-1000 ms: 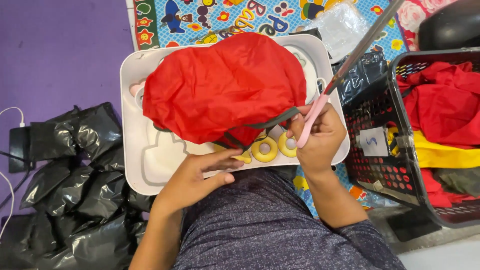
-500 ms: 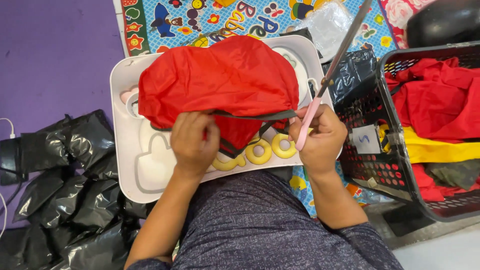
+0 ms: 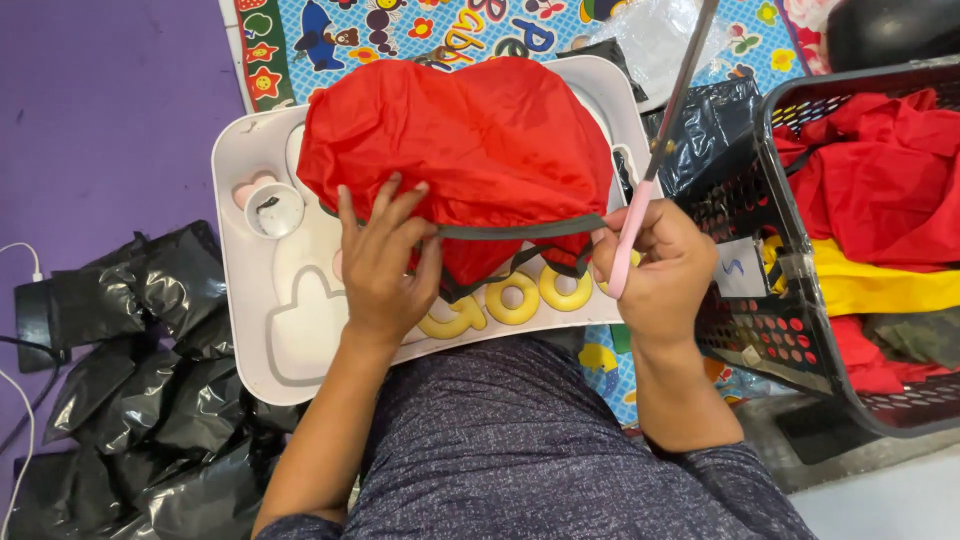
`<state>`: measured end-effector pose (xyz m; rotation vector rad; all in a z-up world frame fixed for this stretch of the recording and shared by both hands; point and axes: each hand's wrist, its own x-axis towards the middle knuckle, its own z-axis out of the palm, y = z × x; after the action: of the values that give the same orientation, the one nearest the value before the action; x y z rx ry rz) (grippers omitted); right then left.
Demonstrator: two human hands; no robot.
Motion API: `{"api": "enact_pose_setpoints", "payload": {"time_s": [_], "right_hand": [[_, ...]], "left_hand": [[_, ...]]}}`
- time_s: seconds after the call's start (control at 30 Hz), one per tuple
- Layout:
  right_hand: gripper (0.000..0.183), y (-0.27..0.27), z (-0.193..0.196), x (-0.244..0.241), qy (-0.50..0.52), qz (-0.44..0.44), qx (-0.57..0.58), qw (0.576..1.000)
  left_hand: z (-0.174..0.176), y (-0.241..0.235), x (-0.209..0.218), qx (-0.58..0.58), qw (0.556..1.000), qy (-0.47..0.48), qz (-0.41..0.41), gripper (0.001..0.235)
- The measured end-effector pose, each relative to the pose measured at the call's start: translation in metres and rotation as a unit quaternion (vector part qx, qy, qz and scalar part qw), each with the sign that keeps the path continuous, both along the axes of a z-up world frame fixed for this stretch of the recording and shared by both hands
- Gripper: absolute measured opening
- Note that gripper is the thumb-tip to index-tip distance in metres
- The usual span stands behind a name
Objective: The person uses pink-handled scissors to cut the black elastic band along the edge of a red fabric item. The person holds the fabric steady with their left hand while cutting with their right hand, working over a white tray.
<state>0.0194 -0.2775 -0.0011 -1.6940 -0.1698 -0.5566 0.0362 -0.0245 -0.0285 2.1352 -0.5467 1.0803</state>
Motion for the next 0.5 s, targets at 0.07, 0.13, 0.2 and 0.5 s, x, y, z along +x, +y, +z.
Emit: {"api": "enact_pose_setpoints", "payload": {"time_s": [0.07, 0.13, 0.2, 0.5], "right_hand": [[0.011, -0.013, -0.005, 0.007, 0.006, 0.002, -0.018, 1.000], [0.011, -0.021, -0.008, 0.012, 0.010, 0.010, -0.037, 0.999], [0.012, -0.025, -0.007, 0.015, 0.060, 0.044, 0.002, 0.997], [0.012, -0.045, -0.031, 0.031, 0.195, 0.290, 0.131, 0.928]], "left_hand": [[0.009, 0.009, -0.004, -0.007, 0.999, 0.028, -0.017, 0.009], [0.022, 0.020, -0.010, -0.014, 0.998, 0.055, -0.029, 0.011], [0.040, 0.032, -0.017, 0.006, 0.986, 0.160, -0.056, 0.017], [0.056, 0.095, -0.021, -0.164, 0.882, 0.380, -0.224, 0.015]]}}
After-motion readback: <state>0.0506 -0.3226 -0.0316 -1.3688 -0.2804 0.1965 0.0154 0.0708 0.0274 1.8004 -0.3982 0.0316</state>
